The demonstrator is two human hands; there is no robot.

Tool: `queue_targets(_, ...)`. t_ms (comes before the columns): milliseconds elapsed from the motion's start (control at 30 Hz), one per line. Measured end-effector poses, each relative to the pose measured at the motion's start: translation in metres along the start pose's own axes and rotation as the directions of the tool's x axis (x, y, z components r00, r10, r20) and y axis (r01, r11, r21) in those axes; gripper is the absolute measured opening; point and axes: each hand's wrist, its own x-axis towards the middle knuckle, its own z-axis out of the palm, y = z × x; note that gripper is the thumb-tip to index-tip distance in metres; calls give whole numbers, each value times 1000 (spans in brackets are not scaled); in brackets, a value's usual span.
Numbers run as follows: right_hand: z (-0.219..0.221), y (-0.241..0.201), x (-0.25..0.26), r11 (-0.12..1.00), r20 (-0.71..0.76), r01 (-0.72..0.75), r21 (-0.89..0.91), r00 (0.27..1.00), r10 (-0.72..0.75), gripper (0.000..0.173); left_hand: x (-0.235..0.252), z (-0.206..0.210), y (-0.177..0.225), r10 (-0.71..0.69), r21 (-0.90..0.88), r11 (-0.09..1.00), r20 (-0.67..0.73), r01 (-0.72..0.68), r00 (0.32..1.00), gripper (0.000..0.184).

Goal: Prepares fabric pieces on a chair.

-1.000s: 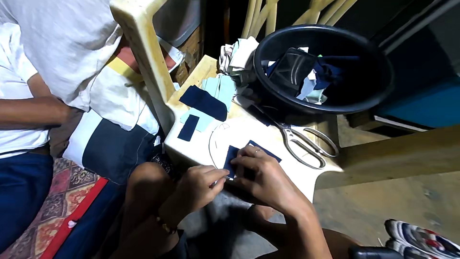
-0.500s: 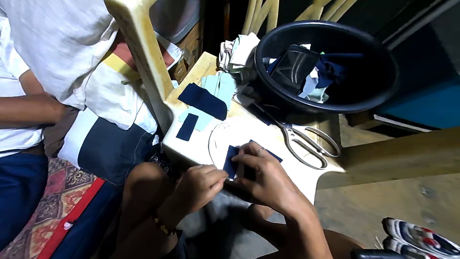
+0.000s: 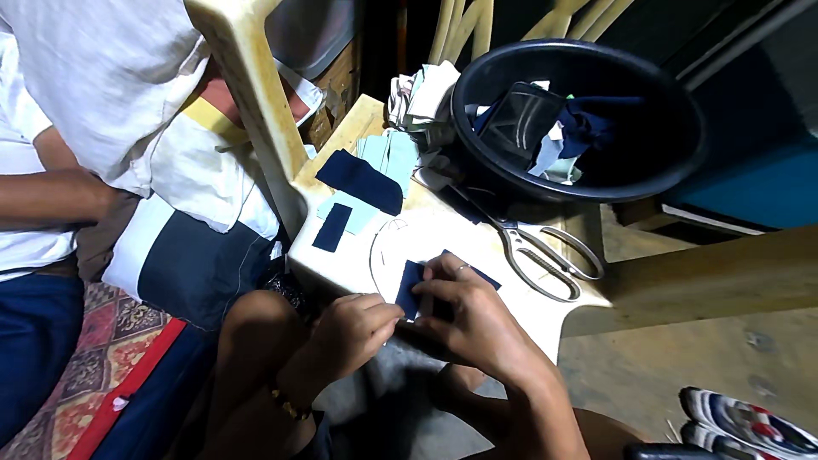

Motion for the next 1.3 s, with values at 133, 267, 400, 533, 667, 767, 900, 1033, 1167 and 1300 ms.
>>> queue_targets(133, -1, -1, 0, 1000, 3, -2, 22, 1000, 2, 29, 0, -1, 0, -3, -17, 1000, 14, 3, 1000, 16)
queue_targets(267, -1, -1, -2, 1000, 3, -18, 7, 1000, 18, 29, -1, -2, -1, 0, -20, 1000, 19, 0, 1000, 16)
queue_targets(400, 1, -6, 2, 999, -14, -27, -19, 1000, 27, 28, 0, -3, -2, -5, -68, 998, 11, 6, 1000, 15)
queue_targets(533, 2, -8, 3, 999, -18, -33, -30, 999, 32, 31, 1, -11, -1, -308, -581, 775, -2, 250, 951, 7)
queue_targets(667, 2, -6, 2, 1000, -63, 19, -20, 998, -20, 28, 3, -19, -3, -397, -861, 445, 57, 246, 916, 15)
queue_targets(767, 0, -10, 0, 985, -142, 112, 128, 985, -93, 28, 5, -19, -1, -412, -908, 349, 74, 232, 908, 28)
queue_targets(900, 1, -19, 0, 885, -47, 151, 440, 988, -145, 39, 7, -16, 6, -497, -906, 341, 51, 249, 866, 27)
queue_targets(1033, 15, -27, 3, 855, -165, 59, 516, 986, 31, 26, 6, -13, 9, -521, -882, 417, -36, 218, 853, 20)
queue_targets(1167, 12, -29, 3, 834, -216, 33, 551, 971, 104, 18, 8, -15, 10, -573, -883, 384, 3, 271, 820, 19)
queue_targets(1300, 9, -31, 0, 828, -225, 63, 557, 971, 77, 14, 7, -14, 8, -575, -859, 424, -12, 285, 818, 23)
